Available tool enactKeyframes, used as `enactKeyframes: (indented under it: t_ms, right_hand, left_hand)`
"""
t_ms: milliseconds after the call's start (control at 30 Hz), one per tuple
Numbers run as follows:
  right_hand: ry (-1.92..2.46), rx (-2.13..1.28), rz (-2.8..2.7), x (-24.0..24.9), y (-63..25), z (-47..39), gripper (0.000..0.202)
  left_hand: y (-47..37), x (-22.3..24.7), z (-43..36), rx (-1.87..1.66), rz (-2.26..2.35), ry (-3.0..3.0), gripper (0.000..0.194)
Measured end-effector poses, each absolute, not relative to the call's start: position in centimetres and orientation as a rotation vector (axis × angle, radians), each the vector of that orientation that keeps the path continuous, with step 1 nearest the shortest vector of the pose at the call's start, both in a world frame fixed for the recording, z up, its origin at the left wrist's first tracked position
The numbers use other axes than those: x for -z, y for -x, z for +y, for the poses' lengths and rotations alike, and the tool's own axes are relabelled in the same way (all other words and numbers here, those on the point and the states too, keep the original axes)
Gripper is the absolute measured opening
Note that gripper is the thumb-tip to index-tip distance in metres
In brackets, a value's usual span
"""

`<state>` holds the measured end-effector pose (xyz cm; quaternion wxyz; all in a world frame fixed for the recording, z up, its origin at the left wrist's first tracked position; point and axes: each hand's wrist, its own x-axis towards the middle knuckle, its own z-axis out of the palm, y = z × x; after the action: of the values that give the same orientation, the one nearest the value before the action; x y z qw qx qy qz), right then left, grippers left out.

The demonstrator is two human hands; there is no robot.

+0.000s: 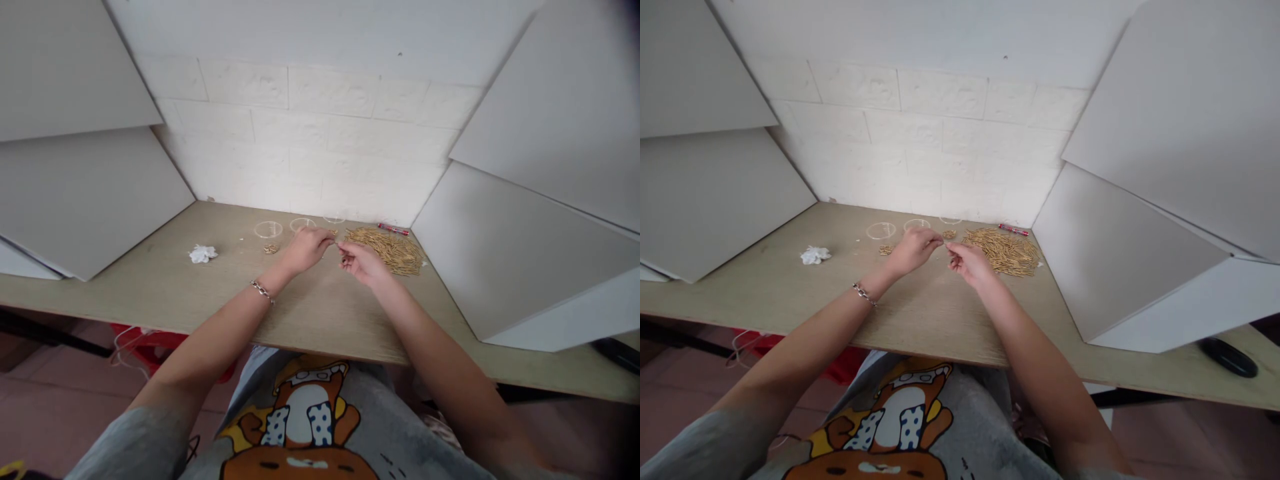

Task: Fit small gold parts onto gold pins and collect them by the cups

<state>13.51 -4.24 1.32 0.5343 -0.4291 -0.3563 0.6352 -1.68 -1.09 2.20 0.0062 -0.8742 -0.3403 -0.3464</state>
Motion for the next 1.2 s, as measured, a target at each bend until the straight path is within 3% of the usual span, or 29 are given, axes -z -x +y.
enactKeyframes:
  t_ms: [400,967,1200]
  right_hand:
    - [1.052,-1.463,-0.891,-1.2,-13.5,-4.1,0.012]
    - [1.196,-0.935,-1.327,-0.3,-13.6,-3.7,0.016]
    - [1.174,-0.848,-1.359,-0.3,-13.5,-3.9,0.015]
  left_hand:
    - [1.6,-2.0,-1.0,1.069,-1.05,2.744,0.021]
    - [1.0,-2.3,-2.1,1.002,-1.291,2.73,0.021]
    - [0.8,-2.1,-2.2,1.129,-1.374,2.745,0.021]
